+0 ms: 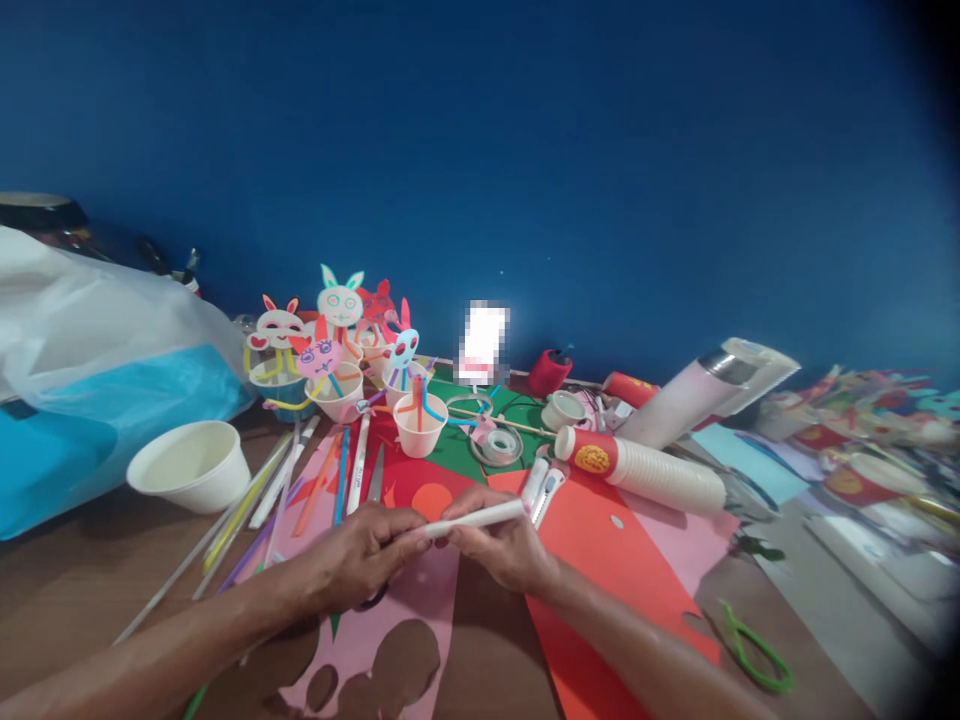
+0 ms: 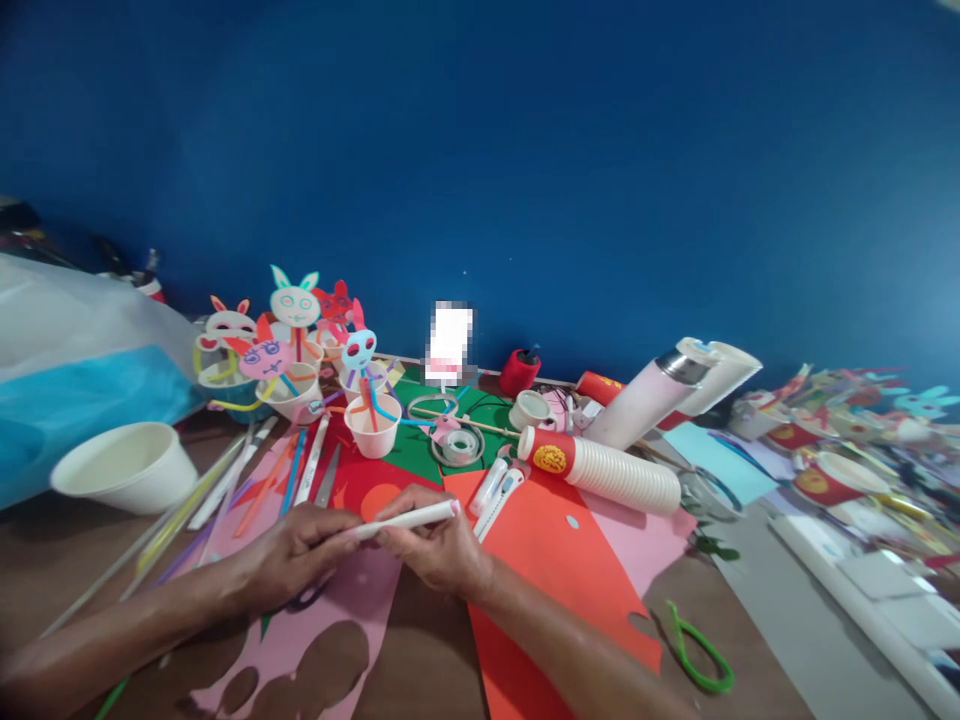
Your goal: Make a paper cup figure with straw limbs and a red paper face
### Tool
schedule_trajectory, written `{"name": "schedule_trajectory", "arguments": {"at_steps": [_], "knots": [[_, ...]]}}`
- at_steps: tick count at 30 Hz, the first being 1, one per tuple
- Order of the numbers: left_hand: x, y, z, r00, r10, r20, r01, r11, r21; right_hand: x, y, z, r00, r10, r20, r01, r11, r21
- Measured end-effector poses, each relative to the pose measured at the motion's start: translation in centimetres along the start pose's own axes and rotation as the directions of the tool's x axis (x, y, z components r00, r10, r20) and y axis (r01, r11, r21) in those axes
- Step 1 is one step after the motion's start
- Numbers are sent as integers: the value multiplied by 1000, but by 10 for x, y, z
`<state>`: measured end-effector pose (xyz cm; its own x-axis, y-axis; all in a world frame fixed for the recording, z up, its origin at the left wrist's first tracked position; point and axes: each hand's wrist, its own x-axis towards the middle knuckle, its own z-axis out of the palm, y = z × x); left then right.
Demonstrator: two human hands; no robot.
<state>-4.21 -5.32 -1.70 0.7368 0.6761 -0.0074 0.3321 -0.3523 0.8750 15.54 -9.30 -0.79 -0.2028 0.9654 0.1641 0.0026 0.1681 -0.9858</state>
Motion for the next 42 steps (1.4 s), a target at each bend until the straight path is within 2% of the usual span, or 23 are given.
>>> {"name": "schedule_trajectory", "arguments": {"at_steps": [5,9,13,15,17,19,20,21,22,25,27,30,32,35,39,40,41,42], "knots": [[2,0,-4,999,-30,40,30,1000,2,0,3,5,999,-11,-44,11,1000,-3],[7,15,-24,999,-11,36,10,999,52,10,2,-3,999,20,37,-21,999,27],[5,21,-64,998,-13,-64,23,987,160,23,-5,-33,998,20,64,-18,999,-31],[2,16,-85,994,-28,-101,45,985,167,31,-14,-57,1000,2,-19,-5,991,-136],[-1,8,-102,991,-16,-129,41,979,200,43,-26,-86,991,-42,-124,0,947,-321],[-2,-2,-112,988,-16,-154,48,978,203,58,-40,-119,936,-174,-305,-45,802,-596],[-1,-6,-114,985,-20,-173,57,976,212,67,-46,-136,869,-262,-420,-137,687,-713],[0,-9,-114,981,-27,-193,72,971,228,77,-51,-152,791,-313,-527,-284,574,-768],[1,-12,-112,977,-36,-211,90,963,255,88,-54,-167,750,-325,-576,-354,538,-765],[6,-19,-102,972,-34,-230,119,923,366,116,-54,-202,677,-310,-668,-488,490,-722],[7,-21,-97,971,-4,-240,114,888,446,131,-46,-214,651,-280,-706,-546,474,-691],[6,-20,-95,968,52,-246,95,832,547,142,-35,-220,648,-246,-721,-571,469,-673],[4,-18,-96,971,81,-224,72,796,601,145,-32,-220,645,-264,-717,-559,477,-679],[3,-16,-98,977,114,-178,36,740,672,143,-44,-219,613,-382,-692,-493,500,-712],[3,-22,-99,975,87,-203,100,644,758,126,-77,-205,502,-594,-629,-362,516,-776],[3,-24,-98,972,81,-220,123,624,771,118,-84,-196,470,-645,-602,-306,521,-797],[3,-26,-98,969,78,-235,140,608,781,110,-89,-185,407,-720,-562,-149,555,-818],[3,-26,-97,966,79,-245,152,594,790,100,-91,-172,379,-746,-548,14,596,-803]]}}
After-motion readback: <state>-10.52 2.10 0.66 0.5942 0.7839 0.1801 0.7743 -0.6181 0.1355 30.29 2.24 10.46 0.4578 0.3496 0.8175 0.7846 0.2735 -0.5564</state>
